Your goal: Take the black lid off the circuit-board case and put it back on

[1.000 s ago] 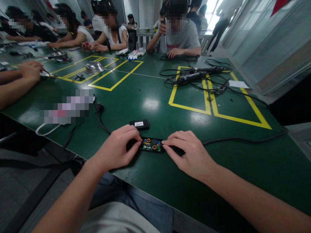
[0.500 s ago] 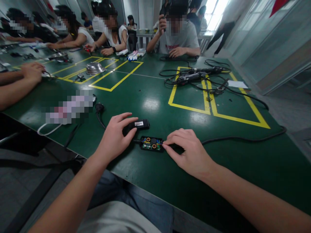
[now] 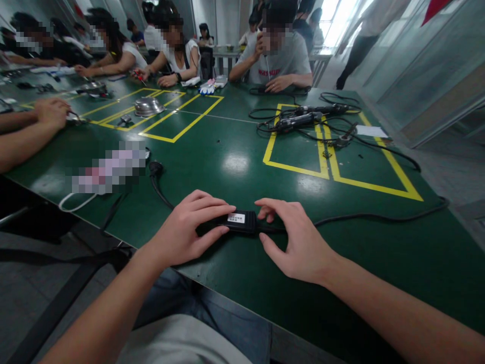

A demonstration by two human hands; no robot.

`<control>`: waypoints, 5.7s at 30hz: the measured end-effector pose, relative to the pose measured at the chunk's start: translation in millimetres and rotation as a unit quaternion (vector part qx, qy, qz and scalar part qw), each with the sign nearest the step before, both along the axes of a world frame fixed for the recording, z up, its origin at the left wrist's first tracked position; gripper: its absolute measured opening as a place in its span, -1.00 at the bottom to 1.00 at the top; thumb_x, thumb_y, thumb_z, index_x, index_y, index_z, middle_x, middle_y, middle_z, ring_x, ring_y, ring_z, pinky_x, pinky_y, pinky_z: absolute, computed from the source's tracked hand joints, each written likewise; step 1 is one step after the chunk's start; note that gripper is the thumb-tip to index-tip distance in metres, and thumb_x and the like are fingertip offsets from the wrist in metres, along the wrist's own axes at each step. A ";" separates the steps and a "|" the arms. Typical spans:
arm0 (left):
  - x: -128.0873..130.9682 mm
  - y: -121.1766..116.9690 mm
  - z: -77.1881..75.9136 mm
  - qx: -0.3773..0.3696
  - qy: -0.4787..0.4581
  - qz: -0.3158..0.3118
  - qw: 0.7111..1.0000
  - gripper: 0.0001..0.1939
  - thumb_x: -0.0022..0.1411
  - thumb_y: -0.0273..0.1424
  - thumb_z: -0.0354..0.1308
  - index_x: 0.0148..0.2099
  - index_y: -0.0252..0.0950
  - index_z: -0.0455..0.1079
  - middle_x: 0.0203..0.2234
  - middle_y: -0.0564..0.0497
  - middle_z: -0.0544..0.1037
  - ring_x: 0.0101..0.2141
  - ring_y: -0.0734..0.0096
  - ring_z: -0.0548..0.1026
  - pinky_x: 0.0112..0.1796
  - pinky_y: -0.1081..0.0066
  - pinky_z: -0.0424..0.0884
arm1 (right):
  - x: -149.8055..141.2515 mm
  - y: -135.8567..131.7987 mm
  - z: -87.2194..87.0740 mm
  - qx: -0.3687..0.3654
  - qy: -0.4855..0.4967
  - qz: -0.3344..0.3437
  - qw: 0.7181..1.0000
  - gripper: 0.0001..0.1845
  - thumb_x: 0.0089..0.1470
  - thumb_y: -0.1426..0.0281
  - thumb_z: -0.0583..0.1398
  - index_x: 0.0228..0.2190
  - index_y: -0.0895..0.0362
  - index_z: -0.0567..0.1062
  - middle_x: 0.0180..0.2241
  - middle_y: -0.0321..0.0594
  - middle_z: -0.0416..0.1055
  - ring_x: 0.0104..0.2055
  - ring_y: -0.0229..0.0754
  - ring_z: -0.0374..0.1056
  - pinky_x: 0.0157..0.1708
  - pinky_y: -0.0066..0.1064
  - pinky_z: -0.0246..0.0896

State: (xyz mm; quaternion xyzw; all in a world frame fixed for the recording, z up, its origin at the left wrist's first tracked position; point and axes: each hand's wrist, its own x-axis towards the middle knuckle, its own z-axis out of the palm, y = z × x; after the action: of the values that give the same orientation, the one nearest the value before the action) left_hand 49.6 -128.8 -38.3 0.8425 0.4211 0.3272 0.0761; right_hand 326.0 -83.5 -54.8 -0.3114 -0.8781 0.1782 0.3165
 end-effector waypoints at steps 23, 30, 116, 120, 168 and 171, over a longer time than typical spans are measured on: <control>-4.6 3.9 0.0 -0.102 -0.080 0.070 0.989 -0.71 0.43 -0.25 0.34 0.13 -0.19 0.61 -0.07 -0.05 0.74 -0.11 0.19 0.64 -0.04 0.24 0.55 | -2.0 2.4 -5.1 -0.019 -0.027 -0.009 0.999 -0.48 0.21 0.39 0.37 0.16 0.05 0.43 -0.14 -0.17 0.62 -0.13 0.03 0.56 -0.03 -0.07 0.34; -6.8 13.9 -9.6 -0.131 -0.095 0.268 0.950 -0.86 0.35 -0.30 0.31 -0.08 -0.19 0.51 0.06 -0.10 0.73 0.00 0.04 0.66 0.03 0.08 0.54 | -3.1 5.3 -2.6 -0.008 -0.012 0.018 1.000 -0.77 0.25 0.48 0.29 -0.06 0.06 0.51 -0.26 -0.21 0.62 -0.25 -0.06 0.54 -0.13 -0.16 0.35; -3.8 1.1 2.1 -0.108 -0.008 0.009 0.994 -0.74 0.46 -0.25 0.33 0.12 -0.12 0.70 -0.01 -0.12 0.76 -0.05 0.13 0.66 0.06 0.11 0.58 | -0.5 7.4 -1.6 -0.026 -0.035 0.020 0.999 -0.71 0.26 0.38 0.42 0.00 0.02 0.59 -0.05 -0.11 0.67 -0.01 0.08 0.60 -0.05 -0.08 0.38; -3.6 0.2 2.2 -0.108 -0.026 0.007 0.994 -0.74 0.45 -0.26 0.34 0.12 -0.14 0.67 -0.03 -0.08 0.76 -0.07 0.17 0.67 0.03 0.20 0.58 | -0.8 6.8 -0.2 -0.032 -0.040 0.020 0.998 -0.72 0.24 0.39 0.40 -0.02 0.01 0.57 -0.09 -0.16 0.67 -0.08 0.04 0.59 -0.10 -0.12 0.37; -1.4 -3.3 1.7 -0.031 0.013 0.046 0.998 -0.85 0.44 -0.50 0.15 -0.23 -0.27 0.50 -0.29 -0.05 0.60 -0.24 0.26 0.53 -0.20 0.27 0.46 | 0.0 5.5 -3.2 -0.006 0.021 0.037 0.999 -0.90 0.35 0.48 0.24 -0.24 0.10 0.58 -0.25 -0.16 0.60 -0.27 -0.12 0.56 -0.27 -0.29 0.47; -0.3 -2.6 2.8 -0.044 0.022 0.048 0.998 -0.84 0.44 -0.48 0.14 -0.25 -0.27 0.49 -0.30 -0.05 0.59 -0.24 0.24 0.52 -0.20 0.25 0.46 | 0.7 8.0 -4.4 -0.001 0.016 0.040 0.999 -0.88 0.36 0.49 0.25 -0.25 0.09 0.60 -0.24 -0.14 0.62 -0.22 -0.07 0.58 -0.19 -0.22 0.49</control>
State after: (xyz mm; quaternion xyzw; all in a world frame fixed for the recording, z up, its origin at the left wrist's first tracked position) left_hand 49.3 -131.4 -35.5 0.8243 0.4763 0.2932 0.0877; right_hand 326.7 -75.6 -59.3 -0.2737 -0.8843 0.1964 0.3234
